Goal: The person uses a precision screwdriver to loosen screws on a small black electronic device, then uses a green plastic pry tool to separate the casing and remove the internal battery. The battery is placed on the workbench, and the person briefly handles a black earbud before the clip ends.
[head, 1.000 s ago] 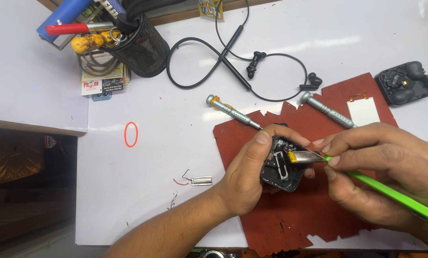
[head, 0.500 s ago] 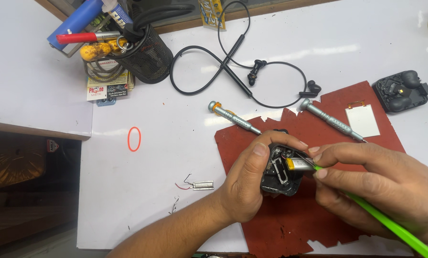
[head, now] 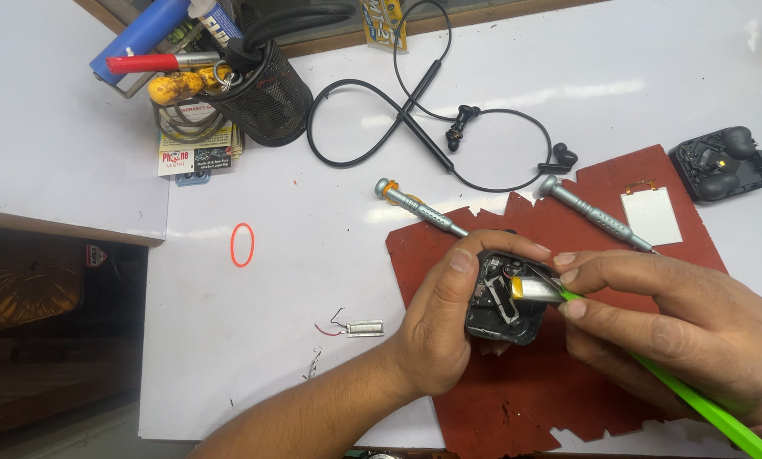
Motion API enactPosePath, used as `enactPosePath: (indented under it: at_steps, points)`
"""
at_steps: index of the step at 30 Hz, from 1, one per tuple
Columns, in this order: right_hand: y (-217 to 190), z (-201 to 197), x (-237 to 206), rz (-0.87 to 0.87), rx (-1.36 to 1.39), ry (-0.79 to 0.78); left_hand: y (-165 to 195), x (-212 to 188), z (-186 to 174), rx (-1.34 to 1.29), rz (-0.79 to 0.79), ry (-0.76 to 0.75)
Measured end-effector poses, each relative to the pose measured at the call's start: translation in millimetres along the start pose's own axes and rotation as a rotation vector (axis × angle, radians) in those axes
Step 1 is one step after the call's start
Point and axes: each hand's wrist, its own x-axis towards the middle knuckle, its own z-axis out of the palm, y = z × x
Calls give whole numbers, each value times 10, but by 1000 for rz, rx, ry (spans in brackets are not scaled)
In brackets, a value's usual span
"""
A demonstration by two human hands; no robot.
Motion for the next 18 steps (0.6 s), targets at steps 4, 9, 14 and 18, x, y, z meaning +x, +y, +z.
enactPosePath:
  at_steps: [4,9,14,18]
  points:
    - [8,-36,122,-31,-82,-22,-11,24,-9,-29,-2,16]
    - [42,-6,153,81,75,7,-7,32,-15,-33,-8,21]
    - [143,6,82,232,313,19,24,28,-8,-1,-30,16]
    - [222,59,8,470,589,16,64,29,-12,10,-39,7]
